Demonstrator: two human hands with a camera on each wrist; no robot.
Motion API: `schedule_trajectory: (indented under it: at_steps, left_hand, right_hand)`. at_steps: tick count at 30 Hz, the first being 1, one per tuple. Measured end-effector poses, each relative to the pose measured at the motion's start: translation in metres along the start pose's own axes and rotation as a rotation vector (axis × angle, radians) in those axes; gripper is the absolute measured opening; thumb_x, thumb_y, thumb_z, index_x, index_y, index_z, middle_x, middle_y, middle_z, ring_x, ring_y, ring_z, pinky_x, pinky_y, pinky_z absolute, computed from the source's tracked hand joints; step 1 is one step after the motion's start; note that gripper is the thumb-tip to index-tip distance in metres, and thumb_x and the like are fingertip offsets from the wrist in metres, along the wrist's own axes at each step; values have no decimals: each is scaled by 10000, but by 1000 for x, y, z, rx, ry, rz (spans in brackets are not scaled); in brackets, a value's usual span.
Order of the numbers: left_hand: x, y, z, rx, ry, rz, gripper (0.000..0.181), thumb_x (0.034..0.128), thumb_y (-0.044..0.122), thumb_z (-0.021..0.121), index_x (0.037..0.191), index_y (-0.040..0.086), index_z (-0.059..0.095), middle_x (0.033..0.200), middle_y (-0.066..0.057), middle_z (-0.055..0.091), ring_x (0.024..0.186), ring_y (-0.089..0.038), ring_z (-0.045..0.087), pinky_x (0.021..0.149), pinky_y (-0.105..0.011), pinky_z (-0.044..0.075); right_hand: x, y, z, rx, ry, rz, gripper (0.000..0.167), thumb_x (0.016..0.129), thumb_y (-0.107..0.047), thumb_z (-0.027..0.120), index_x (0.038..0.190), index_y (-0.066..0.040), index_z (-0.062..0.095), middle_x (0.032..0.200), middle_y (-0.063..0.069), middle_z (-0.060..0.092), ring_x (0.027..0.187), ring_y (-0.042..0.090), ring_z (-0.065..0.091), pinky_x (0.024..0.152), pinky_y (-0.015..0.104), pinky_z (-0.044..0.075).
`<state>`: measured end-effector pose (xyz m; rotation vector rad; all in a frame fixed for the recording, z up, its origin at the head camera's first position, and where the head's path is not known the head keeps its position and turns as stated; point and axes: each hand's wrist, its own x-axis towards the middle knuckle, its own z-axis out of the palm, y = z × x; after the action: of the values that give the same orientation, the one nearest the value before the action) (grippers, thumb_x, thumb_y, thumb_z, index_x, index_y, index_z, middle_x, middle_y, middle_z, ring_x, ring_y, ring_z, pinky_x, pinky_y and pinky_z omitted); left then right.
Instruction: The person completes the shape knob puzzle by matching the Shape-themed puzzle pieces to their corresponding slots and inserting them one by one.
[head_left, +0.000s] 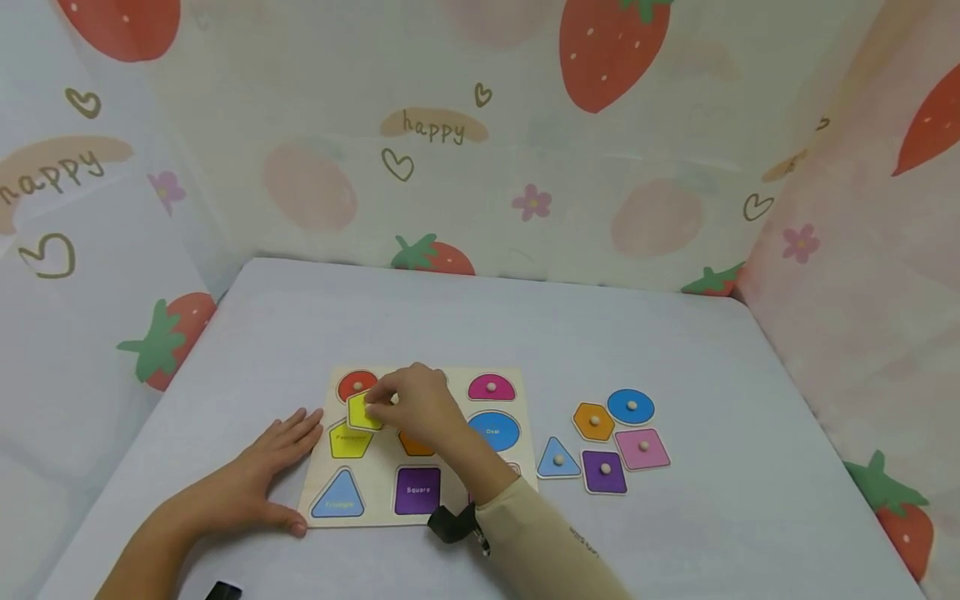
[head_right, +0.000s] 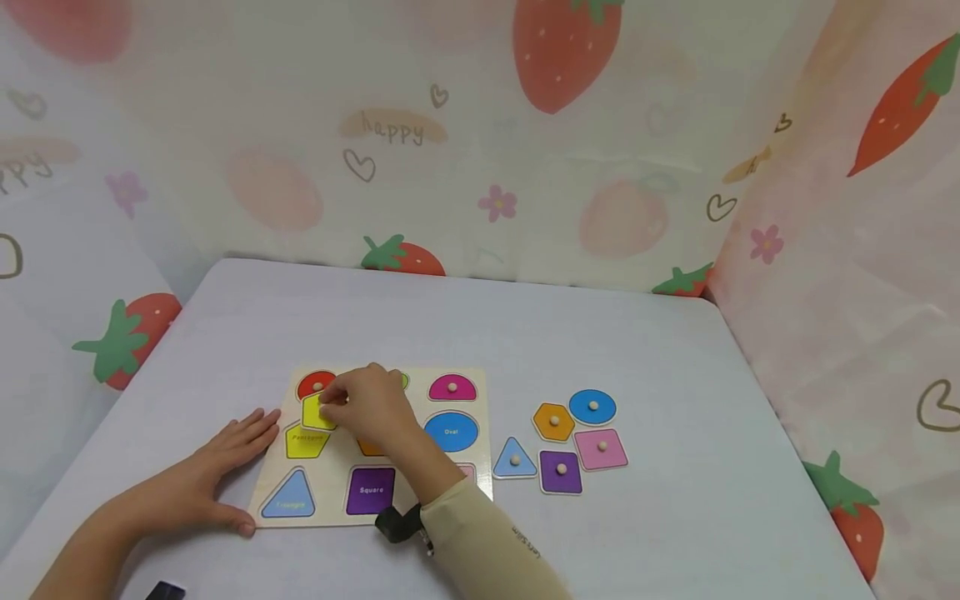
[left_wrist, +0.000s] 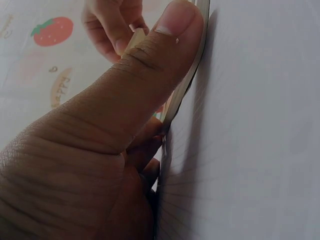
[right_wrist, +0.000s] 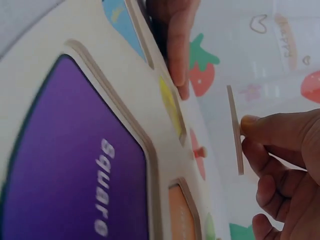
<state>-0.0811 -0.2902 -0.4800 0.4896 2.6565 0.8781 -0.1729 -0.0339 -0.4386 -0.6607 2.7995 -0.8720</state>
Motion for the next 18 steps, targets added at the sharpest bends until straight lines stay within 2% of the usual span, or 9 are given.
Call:
schedule_trajectory:
  at_steps: [3, 5, 6, 8, 10, 12, 15, 18]
  left_hand:
    - [0, 0, -1, 1, -5, -2, 1244, 616, 669, 863, 1621, 177, 318, 1725, 3, 170, 1591, -365, 29, 1283, -372, -28]
    - [0, 1, -1, 4, -9, -5, 1245, 616, 671, 862, 1622, 184, 316, 1725, 10, 166, 1592, -356, 26, 1275, -317, -42]
    - [0, 1, -1, 5, -8, 0, 1246, 616, 670, 863, 1621, 176, 317, 1725, 5, 168, 1592, -358, 30, 1257, -245, -64]
    - [-1, 1, -1, 13, -3, 15, 1249, 616, 673, 861, 1620, 163, 319, 1723, -6, 175, 1590, -359, 40, 1149, -63, -110]
    - [-1, 1, -1, 20, 3, 31, 1249, 619, 675, 858, 1617, 148, 323, 1722, -19, 182, 1588, -367, 49, 1070, 16, -116]
    - [-1, 1, -2, 25, 6, 39, 1248, 621, 679, 854, 1616, 144, 324, 1721, -23, 185, 1587, -366, 53, 1052, 34, -113]
    - [-2, 1, -1, 17, 11, 49, 1243, 624, 674, 854, 1614, 137, 327, 1719, -34, 192, 1585, -372, 58, 1055, 33, -105]
    - [-3, 1, -1, 3, 13, 47, 1237, 628, 673, 852, 1615, 143, 327, 1719, -32, 192, 1585, -373, 56, 1062, 23, -103]
  right_hand:
    - [0, -4, 5, 5, 0, 18, 138, 918, -353, 782, 1029, -279, 817, 811, -220, 678, 954, 46, 555, 1049, 455, 417]
    - [-1, -6, 8, -5, -3, 11, 136, 916, -344, 785, 1026, -272, 819, 799, -215, 681, 922, 37, 561, 1024, 414, 439]
    - [-1, -7, 10, -4, -5, 5, 137, 913, -336, 789, 1026, -266, 822, 795, -209, 684, 897, 31, 566, 986, 372, 459]
    - [0, -8, 14, -27, -10, -11, 142, 909, -333, 792, 1029, -265, 824, 788, -206, 691, 855, 12, 560, 916, 298, 474]
    - [0, -10, 18, -49, -21, -21, 145, 910, -328, 790, 1037, -266, 826, 792, -201, 699, 833, 6, 552, 865, 261, 479]
    - [0, -11, 22, -86, -27, -30, 144, 911, -335, 787, 1039, -280, 825, 802, -204, 711, 833, -3, 560, 917, 291, 480]
    - [0, -12, 29, -140, -39, -45, 131, 916, -355, 779, 1033, -315, 822, 820, -218, 724, 879, 6, 574, 1026, 400, 460]
    - [-1, -14, 35, -161, -51, -64, 127, 919, -366, 775, 1032, -333, 822, 837, -227, 730, 935, 30, 573, 1049, 447, 444]
